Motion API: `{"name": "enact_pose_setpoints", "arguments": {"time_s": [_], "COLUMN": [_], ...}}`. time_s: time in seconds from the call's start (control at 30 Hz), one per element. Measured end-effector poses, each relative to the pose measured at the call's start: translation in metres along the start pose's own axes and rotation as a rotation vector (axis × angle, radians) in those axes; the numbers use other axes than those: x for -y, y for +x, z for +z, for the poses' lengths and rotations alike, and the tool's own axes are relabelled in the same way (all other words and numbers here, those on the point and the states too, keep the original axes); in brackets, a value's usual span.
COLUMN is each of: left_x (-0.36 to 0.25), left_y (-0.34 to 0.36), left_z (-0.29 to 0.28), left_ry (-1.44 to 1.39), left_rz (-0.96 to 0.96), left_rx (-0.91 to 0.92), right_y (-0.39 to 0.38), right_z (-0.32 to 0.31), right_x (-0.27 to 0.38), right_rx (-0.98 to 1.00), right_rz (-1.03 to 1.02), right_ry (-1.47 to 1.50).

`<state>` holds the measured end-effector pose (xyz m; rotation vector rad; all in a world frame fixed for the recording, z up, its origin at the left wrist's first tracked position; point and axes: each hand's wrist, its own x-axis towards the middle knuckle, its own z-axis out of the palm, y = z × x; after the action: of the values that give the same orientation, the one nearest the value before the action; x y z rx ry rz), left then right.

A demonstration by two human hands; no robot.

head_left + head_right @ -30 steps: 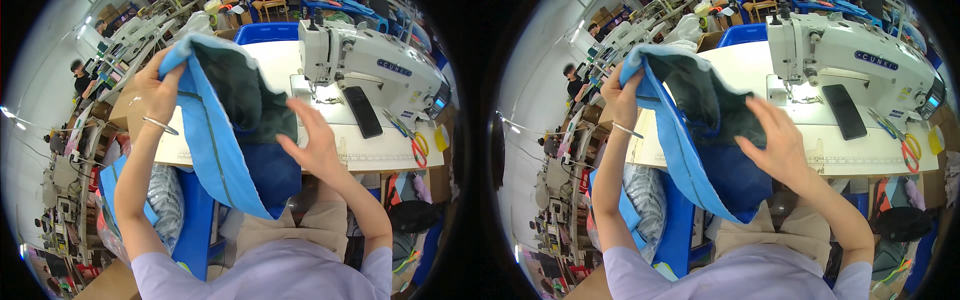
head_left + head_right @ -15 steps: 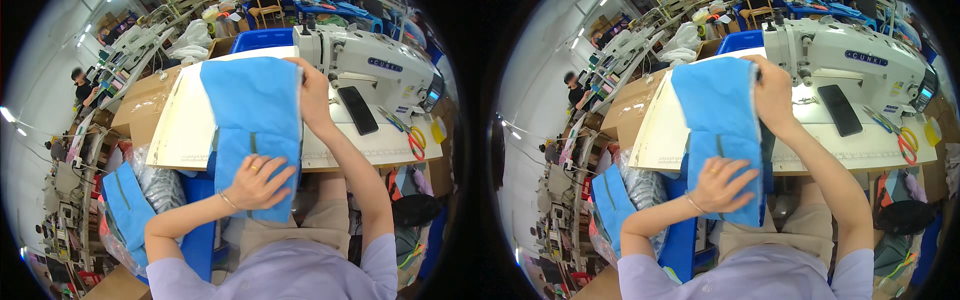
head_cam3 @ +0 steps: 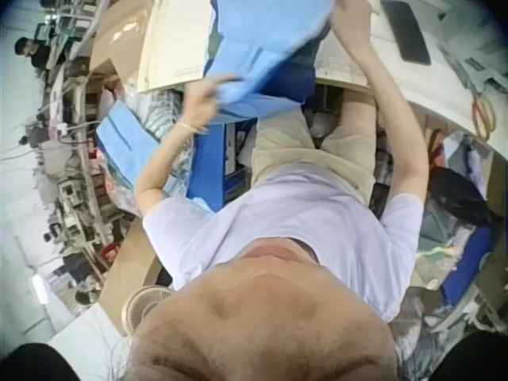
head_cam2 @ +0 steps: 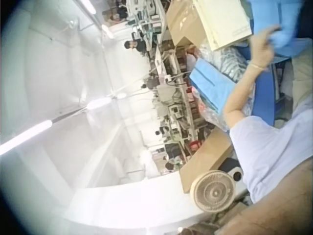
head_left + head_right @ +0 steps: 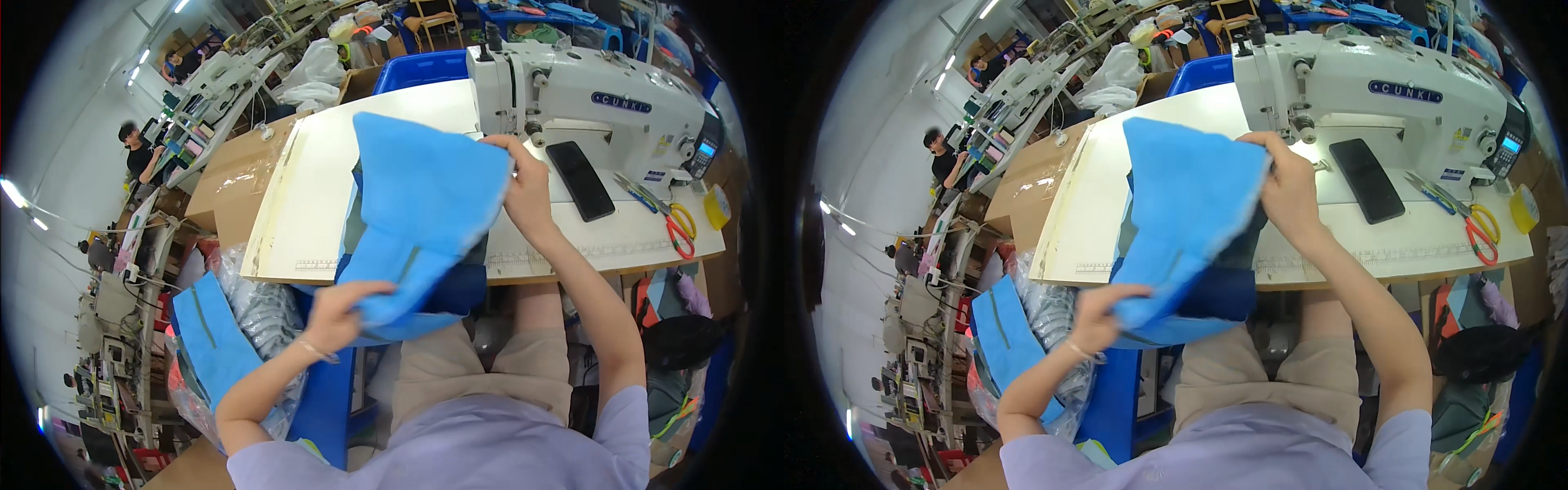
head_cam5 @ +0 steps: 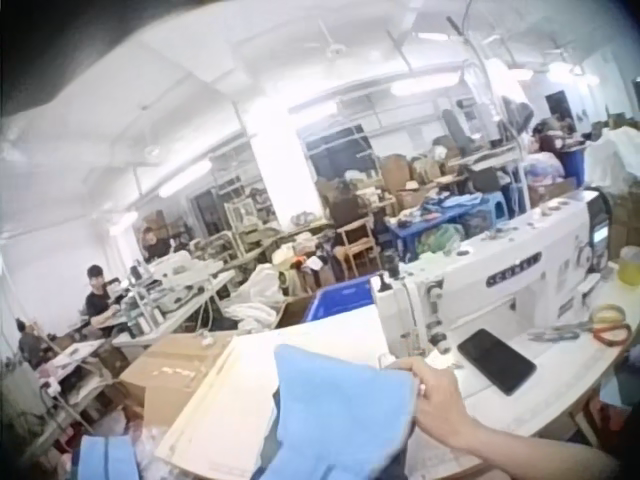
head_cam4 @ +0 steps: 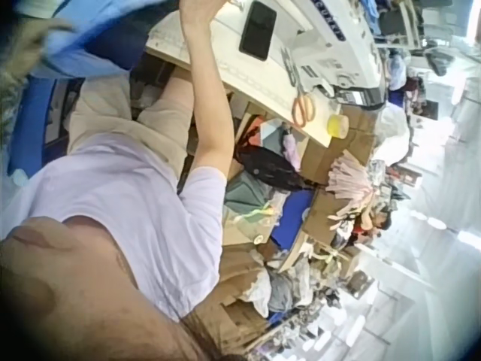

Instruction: The person operates an industrial sewing machine to stitch a blue and green fabric bag. They align the fabric edges under the presser foot, guide the material through the machine, and adjust the bag's position to sew different seams. The person handles the bag repeatedly to ensure proper alignment during the sewing process.

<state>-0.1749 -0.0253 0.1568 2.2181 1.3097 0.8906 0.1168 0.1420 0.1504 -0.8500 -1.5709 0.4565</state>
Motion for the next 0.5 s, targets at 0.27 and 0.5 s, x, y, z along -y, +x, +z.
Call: {"name": "enact_pose_setpoints", "arguments": {"time_s": [0.27,0.5], "left_x": [-0.042,-0.02], "left_y": [0.072,0.312], "left_z": [-0.184,-0.076], "left_ry": [0.649,0.853], "left_rz": [0.034,0.816], "left_rx": [-0.638,-0.171], "right_y": [-0.073,-0.098], "right_z": [0.031,0.032], "right_x": [0.052,0.083], "right_rx": [0.698,0.631], "right_rz": [0.121,1.064], "right_ry": [0.291,1.136]}}
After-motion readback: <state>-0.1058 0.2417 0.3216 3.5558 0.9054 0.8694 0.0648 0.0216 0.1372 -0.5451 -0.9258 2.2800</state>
